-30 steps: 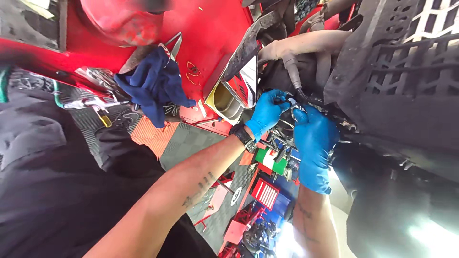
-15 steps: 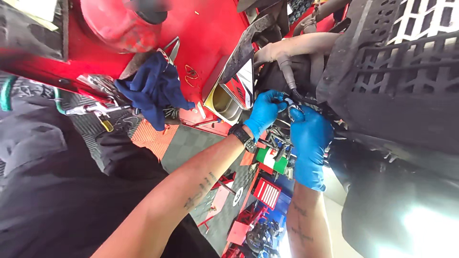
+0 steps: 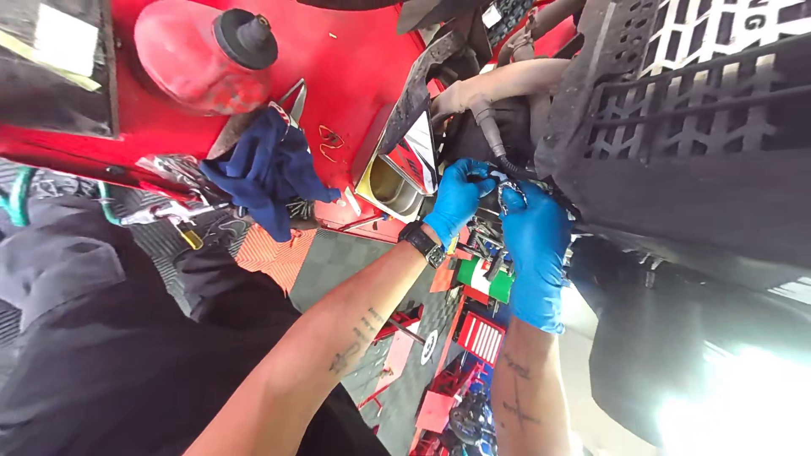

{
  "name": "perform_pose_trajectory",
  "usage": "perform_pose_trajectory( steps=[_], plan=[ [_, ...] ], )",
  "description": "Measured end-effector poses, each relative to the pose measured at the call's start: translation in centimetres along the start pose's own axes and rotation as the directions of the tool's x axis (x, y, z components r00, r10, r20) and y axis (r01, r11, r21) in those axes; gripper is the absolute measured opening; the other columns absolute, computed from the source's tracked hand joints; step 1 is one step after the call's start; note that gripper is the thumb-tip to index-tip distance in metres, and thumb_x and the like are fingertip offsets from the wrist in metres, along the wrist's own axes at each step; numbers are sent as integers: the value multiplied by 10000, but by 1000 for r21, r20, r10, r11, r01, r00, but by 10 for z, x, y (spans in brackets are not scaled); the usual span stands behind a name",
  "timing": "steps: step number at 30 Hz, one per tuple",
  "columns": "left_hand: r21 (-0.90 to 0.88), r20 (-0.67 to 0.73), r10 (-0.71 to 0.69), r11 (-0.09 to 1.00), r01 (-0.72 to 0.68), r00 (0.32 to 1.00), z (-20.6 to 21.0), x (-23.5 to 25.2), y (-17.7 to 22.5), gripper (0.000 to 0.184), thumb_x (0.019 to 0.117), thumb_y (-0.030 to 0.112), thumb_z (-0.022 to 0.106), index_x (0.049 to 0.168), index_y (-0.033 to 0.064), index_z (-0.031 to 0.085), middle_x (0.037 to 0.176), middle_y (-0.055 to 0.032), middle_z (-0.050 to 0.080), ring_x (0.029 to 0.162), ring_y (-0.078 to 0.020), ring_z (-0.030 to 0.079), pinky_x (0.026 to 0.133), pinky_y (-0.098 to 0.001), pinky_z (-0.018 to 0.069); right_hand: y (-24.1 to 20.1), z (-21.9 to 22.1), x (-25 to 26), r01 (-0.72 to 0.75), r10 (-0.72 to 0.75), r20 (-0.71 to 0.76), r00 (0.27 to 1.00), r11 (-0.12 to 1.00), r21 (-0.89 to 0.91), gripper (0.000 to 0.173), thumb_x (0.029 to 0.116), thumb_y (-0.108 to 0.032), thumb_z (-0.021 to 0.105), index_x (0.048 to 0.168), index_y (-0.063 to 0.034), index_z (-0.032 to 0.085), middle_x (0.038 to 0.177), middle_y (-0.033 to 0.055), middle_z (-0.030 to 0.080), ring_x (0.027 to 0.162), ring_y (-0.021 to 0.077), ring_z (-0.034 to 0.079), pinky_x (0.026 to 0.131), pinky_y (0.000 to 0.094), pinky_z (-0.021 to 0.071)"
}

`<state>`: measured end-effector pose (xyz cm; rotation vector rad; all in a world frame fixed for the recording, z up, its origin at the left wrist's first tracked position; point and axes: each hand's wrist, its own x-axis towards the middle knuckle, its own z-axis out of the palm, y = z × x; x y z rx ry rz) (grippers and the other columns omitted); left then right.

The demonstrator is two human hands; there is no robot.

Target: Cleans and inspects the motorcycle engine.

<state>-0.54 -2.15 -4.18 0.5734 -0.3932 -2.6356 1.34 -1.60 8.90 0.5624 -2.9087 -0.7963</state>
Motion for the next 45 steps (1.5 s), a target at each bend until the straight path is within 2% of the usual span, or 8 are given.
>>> perform_pose_trajectory(
  steps=[3,9,12,21,28,36,40,45],
  plan=[
    [9,5,6,1000,-6,1000,-1,1,-2,205,881,-34,742,1053,3,638,993,-101,658,873,-163,651,783,-341,576,13,8,9,-5,5,2,1000,999,51,315,1058,-318,557,1291,-139,671,922,122,735,784,279,713,750,534,569],
    [40,3,15,999,-15,1000,-1,1,-1,173,882,-32,740,1024,3,647,957,-99,657,828,-161,641,740,-332,565,14,10,14,-62,64,-32,997,996,58,304,1036,-375,591,1180,-149,735,885,101,741,766,264,704,739,545,545],
    [48,9,16,999,-16,1000,-1,0,0,184,889,-28,737,1045,1,643,969,-98,657,836,-155,638,744,-332,560,6,5,10,-90,90,-8,996,995,33,294,1037,-354,587,1171,-140,738,976,128,740,885,297,704,828,573,517],
    [61,11,30,998,-31,999,-1,-2,0,170,889,-31,731,1031,13,646,965,-90,658,850,-156,631,747,-334,547,10,10,13,-81,85,-39,996,992,95,289,1038,-367,589,1066,-134,758,812,99,719,712,254,678,706,535,530],
    [70,9,29,997,-29,1000,-1,-2,1,185,881,-39,736,1034,12,645,945,-87,661,828,-149,632,728,-325,548,11,13,14,-66,71,-83,994,996,66,282,1026,-375,599,1029,-149,768,816,97,730,756,295,682,743,593,496],
    [68,9,29,997,-30,1000,-1,-2,0,174,886,-24,741,1029,15,650,954,-91,663,828,-162,637,728,-338,554,16,14,15,-58,63,-32,997,989,138,295,1038,-374,584,1019,-129,748,778,79,713,678,239,673,687,525,535],
    [59,12,39,997,-40,999,-1,-2,-2,181,887,-35,733,1041,14,651,960,-88,671,828,-156,642,729,-334,559,35,28,25,43,-28,-68,997,973,229,292,1012,-390,598,986,-143,752,720,44,695,571,181,661,542,450,577],
    [79,31,25,997,-27,999,-3,-4,-1,191,900,-37,709,1072,12,642,992,-98,659,853,-165,630,742,-344,550,14,9,13,-55,30,86,996,951,305,276,1054,-309,578,1019,-75,721,763,68,679,601,156,644,599,369,570]
  ],
)
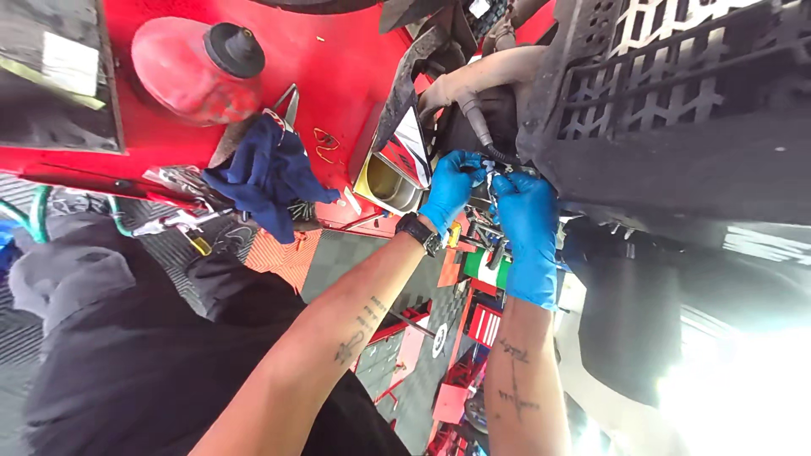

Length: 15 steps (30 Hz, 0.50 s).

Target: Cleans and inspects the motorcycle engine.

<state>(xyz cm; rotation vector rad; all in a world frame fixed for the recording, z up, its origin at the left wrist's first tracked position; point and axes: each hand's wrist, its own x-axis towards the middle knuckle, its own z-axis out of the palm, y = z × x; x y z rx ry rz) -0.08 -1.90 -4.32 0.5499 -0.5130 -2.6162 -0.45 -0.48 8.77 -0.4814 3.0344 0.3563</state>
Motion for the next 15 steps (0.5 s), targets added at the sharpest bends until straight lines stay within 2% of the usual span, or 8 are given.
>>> perform_pose_trajectory(
  steps=[1,4,6,8,10,12,13,15],
  plan=[
    [-6,-2,-5,1000,5,1000,1,0,1,192,895,-37,715,1066,10,643,988,-98,659,849,-164,628,742,-342,548,1,-1,-3,-7,7,-3,1000,1000,17,262,1052,-305,582,1033,-80,715,799,74,684,639,165,654,629,384,572],
    [-39,-8,-9,999,8,1000,0,4,3,198,884,-42,722,1061,-1,645,984,-101,653,866,-159,627,769,-338,554,9,-2,-21,38,-28,-96,995,994,100,320,1042,-298,590,1249,-79,697,1008,99,724,850,194,704,804,440,585],
    [-46,-9,-11,999,10,1000,0,4,3,219,882,-45,715,1086,-13,642,1008,-109,650,899,-165,626,810,-351,552,23,2,-37,141,-106,-201,974,975,173,332,1036,-291,591,1250,-66,709,1019,79,736,892,139,697,838,381,568],
    [-47,-9,-9,999,9,1000,0,2,4,263,882,-50,714,1127,-17,626,1035,-109,656,925,-163,633,831,-351,552,36,7,-53,270,-192,-258,947,909,316,293,1031,-209,598,1232,-31,716,1031,41,746,910,20,685,858,220,562],
    [-38,-23,18,999,-19,1000,2,-1,3,290,876,-45,725,1146,-11,624,1039,-102,668,925,-152,639,833,-343,554,49,13,-66,330,-210,-271,939,769,548,234,1024,-91,579,1176,46,694,965,36,729,843,9,687,790,184,585],
    [-12,-36,65,998,-65,997,3,-5,0,298,888,-19,727,1170,8,635,1037,-91,690,930,-147,657,849,-347,562,64,21,-76,240,-156,-183,971,579,779,200,1046,-55,514,1120,62,659,835,42,719,687,91,705,632,251,625],
    [16,-28,90,996,-90,996,3,-7,-1,310,904,4,722,1199,17,625,1057,-92,694,954,-152,662,872,-356,562,74,26,-82,169,-141,-114,983,483,859,216,1063,-68,469,1107,51,644,804,54,716,656,132,707,601,288,628],
    [100,-14,135,986,-133,991,2,-15,-3,348,940,64,710,1270,41,603,1111,-90,690,1000,-156,658,905,-364,554,100,45,-89,75,-164,-17,986,358,931,274,1080,-118,407,1113,21,642,808,65,722,676,159,711,629,320,632]
  ],
)
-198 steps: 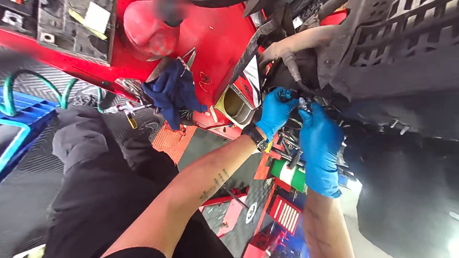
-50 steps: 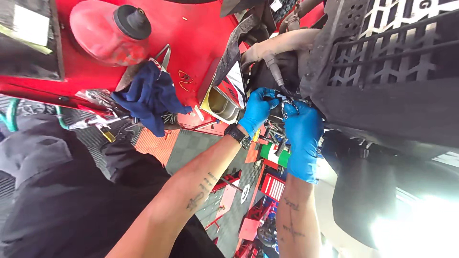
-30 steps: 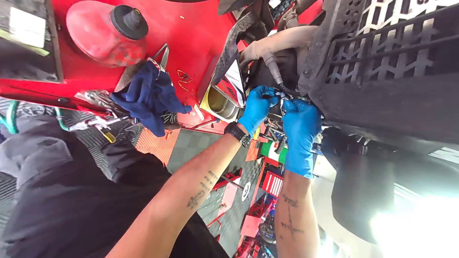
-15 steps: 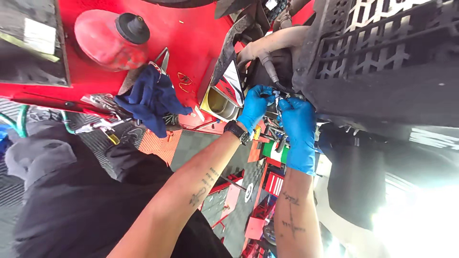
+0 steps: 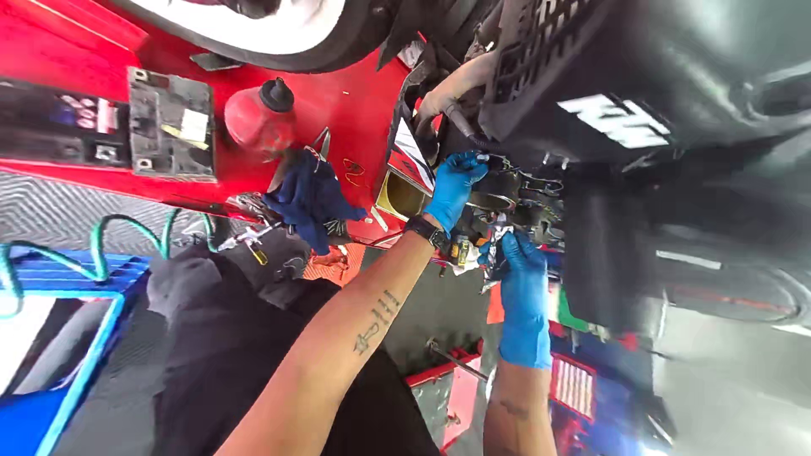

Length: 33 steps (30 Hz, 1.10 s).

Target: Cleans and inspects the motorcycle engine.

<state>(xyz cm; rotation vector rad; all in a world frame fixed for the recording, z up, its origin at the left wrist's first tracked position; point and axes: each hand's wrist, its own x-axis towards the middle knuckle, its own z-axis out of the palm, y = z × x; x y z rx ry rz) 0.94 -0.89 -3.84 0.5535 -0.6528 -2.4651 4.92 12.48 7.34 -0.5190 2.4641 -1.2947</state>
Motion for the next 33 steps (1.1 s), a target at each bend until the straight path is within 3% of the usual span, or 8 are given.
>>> perform_pose_trajectory(
  steps=[4,8,11,14,17,21,27,33],
  plan=[
    [88,-32,15,996,-13,999,1,-11,0,402,983,127,673,1365,41,584,1296,-125,661,1173,-203,632,1006,-400,523,88,-13,-10,-180,167,146,975,981,77,312,1068,-188,430,1200,24,617,951,110,717,829,198,705,728,371,618],
    [109,-131,-38,993,52,991,8,-10,19,272,987,62,633,1237,-44,646,1210,-144,673,1101,-164,624,961,-346,514,198,13,7,-383,355,192,915,913,139,267,1068,-116,499,1214,67,628,969,149,733,837,201,720,750,359,621],
    [201,-115,-95,973,117,989,12,-17,38,219,1017,71,578,1213,-7,637,1199,-92,643,1086,-128,584,968,-329,481,268,32,33,-258,274,160,948,959,-115,222,1012,-140,617,1113,34,712,981,124,725,882,154,682,832,349,572],
    [205,-60,-68,976,79,996,0,1,14,287,1019,127,608,1274,1,648,1325,-115,639,1228,-175,580,1041,-389,466,306,40,57,-50,193,271,943,887,-459,260,1004,-186,610,1143,-7,737,1119,176,730,1089,277,680,1012,488,504],
    [166,-80,-55,984,68,995,-2,7,14,289,1015,110,603,1278,-4,637,1336,-114,633,1237,-176,571,1052,-396,459,317,52,85,63,186,340,922,794,-605,316,1020,-262,590,1201,-48,735,1208,186,710,1187,340,645,1063,554,464],
    [95,-97,-23,995,32,995,4,0,7,241,988,75,621,1211,-15,644,1209,-113,663,1095,-159,606,961,-367,502,269,37,74,168,204,398,894,672,-721,477,1022,-439,565,1355,-114,668,1297,149,690,1258,333,621,1092,574,447],
    [70,-55,81,995,-77,995,3,-7,-4,305,999,119,619,1288,20,625,1211,-118,670,1083,-182,626,941,-387,525,141,-23,40,476,-388,281,878,765,-433,266,1009,-193,631,1178,-18,741,1183,130,735,1130,186,693,1021,379,552],
    [59,-18,106,993,-105,994,-2,0,-16,287,1001,140,634,1271,43,625,1125,-108,684,997,-170,645,884,-382,542,45,-4,51,673,-606,315,730,560,-484,463,1043,-166,553,1442,66,513,1359,246,611,1018,165,704,905,301,582]
  ],
)
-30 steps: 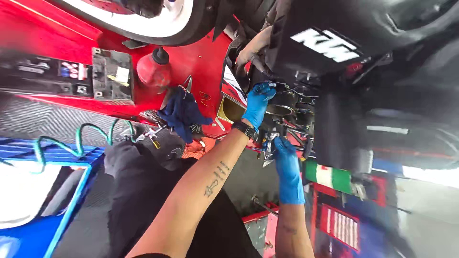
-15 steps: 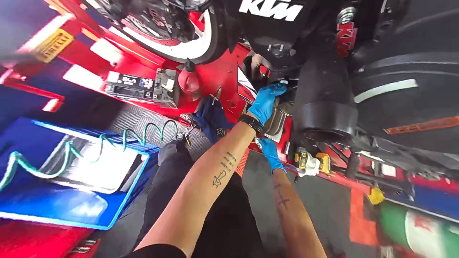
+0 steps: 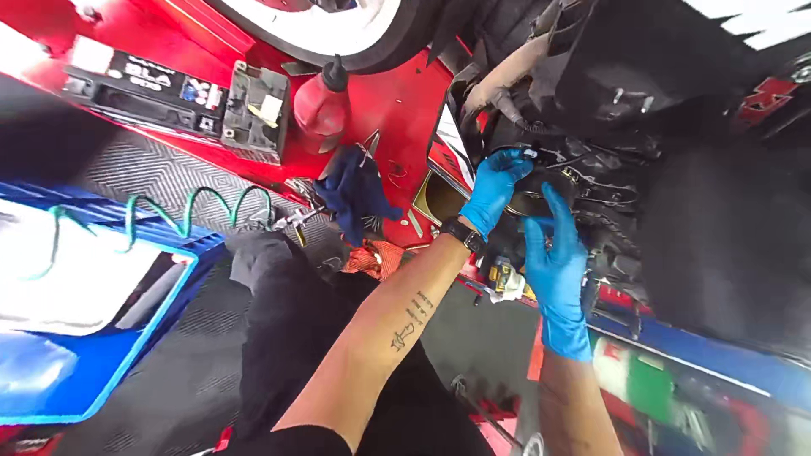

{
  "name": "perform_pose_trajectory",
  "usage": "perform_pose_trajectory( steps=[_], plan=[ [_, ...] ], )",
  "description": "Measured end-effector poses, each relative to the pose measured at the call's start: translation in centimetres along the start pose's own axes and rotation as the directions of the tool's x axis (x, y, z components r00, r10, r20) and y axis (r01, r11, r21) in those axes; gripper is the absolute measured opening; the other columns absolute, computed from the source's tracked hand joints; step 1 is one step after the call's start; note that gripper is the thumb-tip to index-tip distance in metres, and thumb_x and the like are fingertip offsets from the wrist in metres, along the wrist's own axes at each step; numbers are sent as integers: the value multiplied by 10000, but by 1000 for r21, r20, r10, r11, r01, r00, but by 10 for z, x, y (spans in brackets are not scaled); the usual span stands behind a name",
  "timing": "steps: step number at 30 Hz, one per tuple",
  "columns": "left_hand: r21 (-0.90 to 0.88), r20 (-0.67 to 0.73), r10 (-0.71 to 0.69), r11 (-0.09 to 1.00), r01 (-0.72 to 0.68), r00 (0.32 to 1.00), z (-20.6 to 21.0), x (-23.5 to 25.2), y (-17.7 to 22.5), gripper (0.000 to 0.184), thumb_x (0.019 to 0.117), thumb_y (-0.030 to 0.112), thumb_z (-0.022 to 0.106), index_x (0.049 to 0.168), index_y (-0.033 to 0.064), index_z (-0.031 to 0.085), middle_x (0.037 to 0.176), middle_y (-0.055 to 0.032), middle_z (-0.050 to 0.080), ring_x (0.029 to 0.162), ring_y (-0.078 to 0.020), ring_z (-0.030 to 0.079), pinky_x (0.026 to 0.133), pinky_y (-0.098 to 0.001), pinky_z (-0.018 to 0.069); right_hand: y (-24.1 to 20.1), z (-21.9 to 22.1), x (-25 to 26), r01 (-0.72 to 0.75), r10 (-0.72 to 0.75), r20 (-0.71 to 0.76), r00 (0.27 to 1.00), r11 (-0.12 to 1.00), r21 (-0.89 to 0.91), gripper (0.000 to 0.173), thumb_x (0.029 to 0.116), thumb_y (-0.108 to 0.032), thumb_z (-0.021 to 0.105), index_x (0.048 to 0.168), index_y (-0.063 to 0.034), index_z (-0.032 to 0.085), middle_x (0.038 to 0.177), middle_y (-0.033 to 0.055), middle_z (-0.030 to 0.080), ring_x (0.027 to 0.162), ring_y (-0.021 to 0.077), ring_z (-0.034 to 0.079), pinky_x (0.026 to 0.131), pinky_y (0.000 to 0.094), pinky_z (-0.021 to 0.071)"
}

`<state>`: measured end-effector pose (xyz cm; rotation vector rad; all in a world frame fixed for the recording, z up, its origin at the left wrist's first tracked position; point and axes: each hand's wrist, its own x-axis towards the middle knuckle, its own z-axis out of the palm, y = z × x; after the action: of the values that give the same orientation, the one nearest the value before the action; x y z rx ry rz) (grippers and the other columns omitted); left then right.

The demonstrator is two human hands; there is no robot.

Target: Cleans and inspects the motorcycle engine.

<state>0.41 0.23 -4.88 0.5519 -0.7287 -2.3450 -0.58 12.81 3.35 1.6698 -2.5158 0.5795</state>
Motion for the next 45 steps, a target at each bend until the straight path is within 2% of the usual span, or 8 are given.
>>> perform_pose_trajectory(
  steps=[5,19,29,35,38,41,43,45],
  plan=[
    [-90,26,-38,995,40,999,-3,8,4,238,991,108,650,1206,6,647,1054,-108,687,958,-156,649,884,-353,544,1,12,34,-46,49,17,999,989,-138,442,1052,-205,540,1420,34,492,1453,196,568,1005,156,709,861,300,578],
    [-133,-60,-16,991,8,998,8,14,-2,205,891,17,732,1076,-19,651,919,-104,677,835,-157,669,783,-331,584,-3,8,49,-19,23,6,1000,940,-340,360,1063,-278,528,1275,4,598,1126,130,731,829,165,727,699,340,594],
    [-96,-86,-13,995,4,996,8,17,-5,222,826,-7,790,1013,-6,670,916,-100,690,843,-144,671,779,-323,577,-4,11,48,17,28,91,995,889,-457,731,987,-606,519,1304,50,576,877,138,717,616,232,654,537,421,531],
    [-94,-82,-25,995,17,996,8,17,-5,219,821,-6,797,1001,-2,674,911,-93,695,842,-144,675,780,-329,580,-3,11,48,4,39,84,996,886,-464,806,973,-684,476,1309,41,576,892,136,721,617,221,650,529,415,520],
    [-118,-72,-25,993,17,997,8,16,-4,226,820,-28,786,1008,-7,663,910,-94,692,842,-138,673,778,-321,581,-4,11,50,6,39,94,995,902,-432,750,993,-635,488,1321,34,574,1071,151,743,739,222,706,600,411,558],
    [-120,-64,0,993,-7,998,6,15,-3,199,828,-41,764,993,-10,657,905,-92,676,845,-136,665,786,-318,579,-2,10,52,12,19,84,996,935,-354,683,1016,-590,484,1282,30,590,1016,133,737,706,170,683,591,373,551],
    [-109,-61,18,994,-25,998,6,15,-3,175,836,-45,747,984,-13,658,902,-87,667,846,-133,658,796,-311,573,-1,7,54,-34,53,102,993,984,-173,593,1052,-503,475,1281,35,579,1113,109,726,799,96,695,678,296,582],
    [-110,-51,16,994,-22,999,6,15,-4,156,851,-25,752,975,-11,658,895,-90,670,836,-137,660,797,-315,574,2,6,56,-147,131,106,986,977,155,508,1091,-426,395,1269,32,523,1125,54,666,639,30,587,548,230,538]
  ],
)
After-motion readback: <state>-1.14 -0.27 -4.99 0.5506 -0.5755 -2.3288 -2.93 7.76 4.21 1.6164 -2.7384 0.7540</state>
